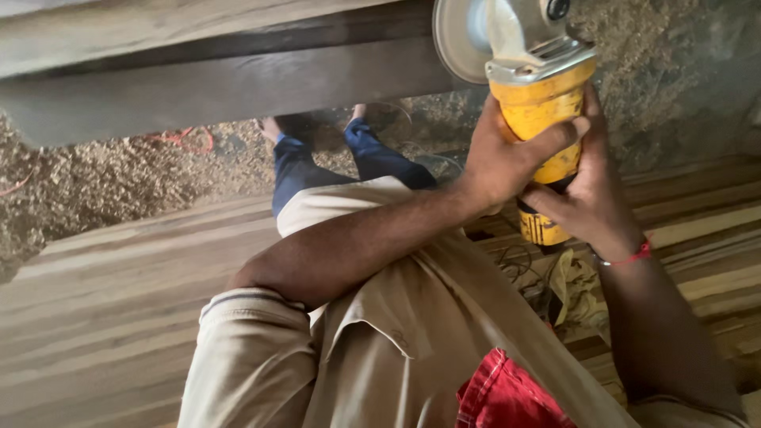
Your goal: The person uses a yellow angle grinder to sand the surface of a wooden plank resting on a metal stand. They move the tool back and forth along the wood, generating sawdust, and occasionally pause to adjust the plank's position.
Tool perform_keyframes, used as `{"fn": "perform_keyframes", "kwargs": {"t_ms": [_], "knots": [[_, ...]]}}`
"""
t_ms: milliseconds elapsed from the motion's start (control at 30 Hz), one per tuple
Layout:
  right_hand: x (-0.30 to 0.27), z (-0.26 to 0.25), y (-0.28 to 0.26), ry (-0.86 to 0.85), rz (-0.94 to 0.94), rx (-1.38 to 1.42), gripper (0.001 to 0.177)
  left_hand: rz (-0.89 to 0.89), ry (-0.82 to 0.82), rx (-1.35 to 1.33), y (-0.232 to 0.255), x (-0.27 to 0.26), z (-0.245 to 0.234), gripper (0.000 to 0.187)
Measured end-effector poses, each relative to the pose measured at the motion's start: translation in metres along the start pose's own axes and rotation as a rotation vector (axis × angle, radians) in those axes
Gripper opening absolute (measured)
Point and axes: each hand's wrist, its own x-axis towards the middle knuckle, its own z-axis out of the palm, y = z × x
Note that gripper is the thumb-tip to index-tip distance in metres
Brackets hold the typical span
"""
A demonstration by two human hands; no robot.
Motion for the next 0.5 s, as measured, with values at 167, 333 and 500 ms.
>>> {"fn": "perform_keyframes", "kwargs": {"t_ms": [167,333,500], "knots": [[-0.014,-0.052,0.052,0.055,-0.033,0.04,0.112,0.001,-0.103,0.043,-0.048,0.046,0.049,0.059],[-0.03,-0.107,0.096,0.129,-0.023,-0.026,0.106,-0.05,-0.099,0.251,-0.085,0.091,0.098,0.071],[-0.046,-0.127,0.092,0.227,0.084,-0.099,0.1,-0.162,-0.149,0.438,-0.096,0.114,0.13,0.073]]}}
